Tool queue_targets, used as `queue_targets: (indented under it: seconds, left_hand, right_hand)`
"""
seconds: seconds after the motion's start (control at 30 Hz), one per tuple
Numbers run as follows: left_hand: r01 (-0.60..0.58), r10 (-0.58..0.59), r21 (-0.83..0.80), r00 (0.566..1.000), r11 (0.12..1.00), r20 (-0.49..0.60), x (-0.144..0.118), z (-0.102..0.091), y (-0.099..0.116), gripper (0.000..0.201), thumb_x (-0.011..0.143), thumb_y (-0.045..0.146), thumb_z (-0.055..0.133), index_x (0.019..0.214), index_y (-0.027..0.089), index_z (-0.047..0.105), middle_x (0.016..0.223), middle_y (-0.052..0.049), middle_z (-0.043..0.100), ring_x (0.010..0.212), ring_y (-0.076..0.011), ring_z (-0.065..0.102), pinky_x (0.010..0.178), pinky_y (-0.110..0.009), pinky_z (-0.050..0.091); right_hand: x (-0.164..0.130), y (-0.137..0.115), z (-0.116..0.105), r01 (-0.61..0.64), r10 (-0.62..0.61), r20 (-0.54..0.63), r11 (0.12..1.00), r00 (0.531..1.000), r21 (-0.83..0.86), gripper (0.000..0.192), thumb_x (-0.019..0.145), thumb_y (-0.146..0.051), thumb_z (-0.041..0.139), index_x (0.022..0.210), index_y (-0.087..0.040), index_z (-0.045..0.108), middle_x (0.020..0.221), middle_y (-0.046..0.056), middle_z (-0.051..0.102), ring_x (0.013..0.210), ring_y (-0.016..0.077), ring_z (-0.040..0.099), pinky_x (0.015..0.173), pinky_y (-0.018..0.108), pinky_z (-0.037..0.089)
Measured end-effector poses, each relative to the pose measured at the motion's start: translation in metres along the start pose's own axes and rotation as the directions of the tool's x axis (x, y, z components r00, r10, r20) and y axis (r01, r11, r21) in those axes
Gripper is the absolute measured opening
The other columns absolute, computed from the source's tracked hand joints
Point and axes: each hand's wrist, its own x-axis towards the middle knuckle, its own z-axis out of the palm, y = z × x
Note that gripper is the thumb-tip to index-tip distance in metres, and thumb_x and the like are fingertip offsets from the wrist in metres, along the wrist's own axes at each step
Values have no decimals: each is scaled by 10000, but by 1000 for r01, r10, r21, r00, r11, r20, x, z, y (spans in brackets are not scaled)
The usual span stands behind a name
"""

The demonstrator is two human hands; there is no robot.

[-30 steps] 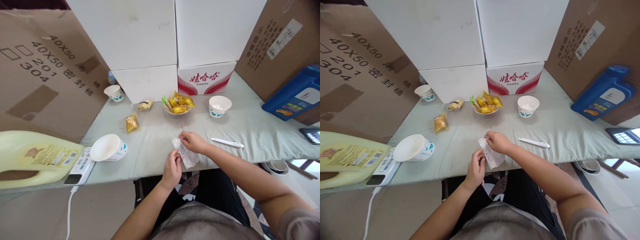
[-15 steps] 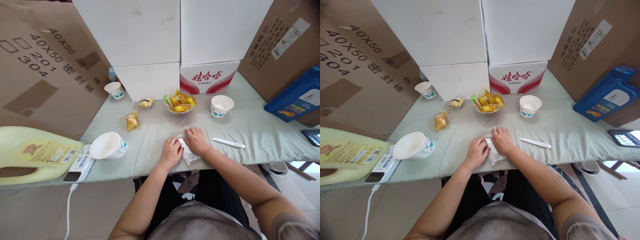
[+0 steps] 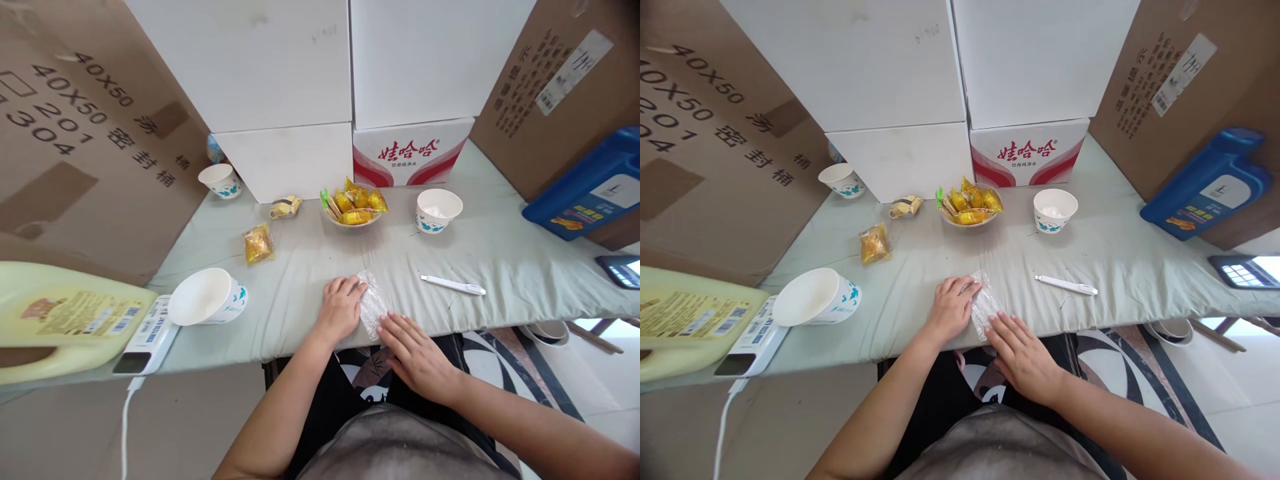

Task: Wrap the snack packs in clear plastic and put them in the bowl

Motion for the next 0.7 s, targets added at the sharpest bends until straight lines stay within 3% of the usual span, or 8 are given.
queue_targets:
  seconds: [0.1, 0.2, 0.27, 0.37, 0.53, 0.7]
  left_hand:
    - [-61, 62, -32, 998, 998, 21, -1, -1, 0, 456, 828, 95, 513, 1240, 266, 606, 1299, -33, 598, 1101, -262, 468, 943, -459, 410]
    - [-116, 122, -104, 991, 988, 47, -2, -3, 0, 409, 860, 122, 507, 1228, 264, 617, 1292, -16, 614, 1080, -239, 480, 941, -431, 421]
    - [-131, 140, -139, 988, 982, 59, -3, -4, 0, 339, 892, 180, 512, 1200, 257, 633, 1278, -9, 624, 1064, -231, 485, 945, -425, 421]
    - [-102, 118, -185, 990, 977, 77, -2, -7, 0, 330, 897, 260, 553, 1221, 252, 614, 1270, -13, 628, 1070, -235, 488, 963, -432, 417]
    - [-48, 77, -353, 995, 934, 70, 1, -6, -8, 439, 875, 236, 565, 1312, 242, 523, 1218, -44, 651, 1080, -221, 540, 975, -425, 444]
    - [30, -54, -489, 998, 872, -35, -2, 2, -17, 539, 838, 68, 425, 1351, 233, 445, 1381, -84, 506, 1123, -177, 569, 1008, -390, 462]
  right_hand:
    - [10, 10, -4, -5, 7, -80, 1000, 997, 26, 470, 905, -175, 471, 1373, -125, 469, 1389, 134, 517, 1346, 266, 375, 1093, 472, 331]
    - [16, 9, -2, 63, -56, -97, 995, 994, 74, 334, 908, -167, 483, 1226, -157, 583, 1165, 113, 644, 1096, 234, 545, 980, 430, 411]
    - [18, 7, -1, 101, -91, -106, 990, 990, 101, 267, 906, -167, 487, 1139, -170, 617, 1074, 100, 656, 1012, 225, 552, 934, 419, 420]
    - [25, 9, -8, 167, -151, -114, 974, 982, 154, 238, 908, -152, 461, 1084, -166, 621, 1061, 100, 647, 1060, 236, 532, 937, 406, 413]
    - [63, 26, -26, 200, -225, 98, 956, 969, 213, 248, 946, -149, 400, 1065, -169, 616, 853, 50, 649, 768, 151, 581, 696, 269, 440]
    - [106, 41, -21, -25, 12, 227, 998, 974, 55, 251, 959, -174, 401, 1123, -171, 591, 885, 60, 648, 755, 158, 603, 618, 256, 389]
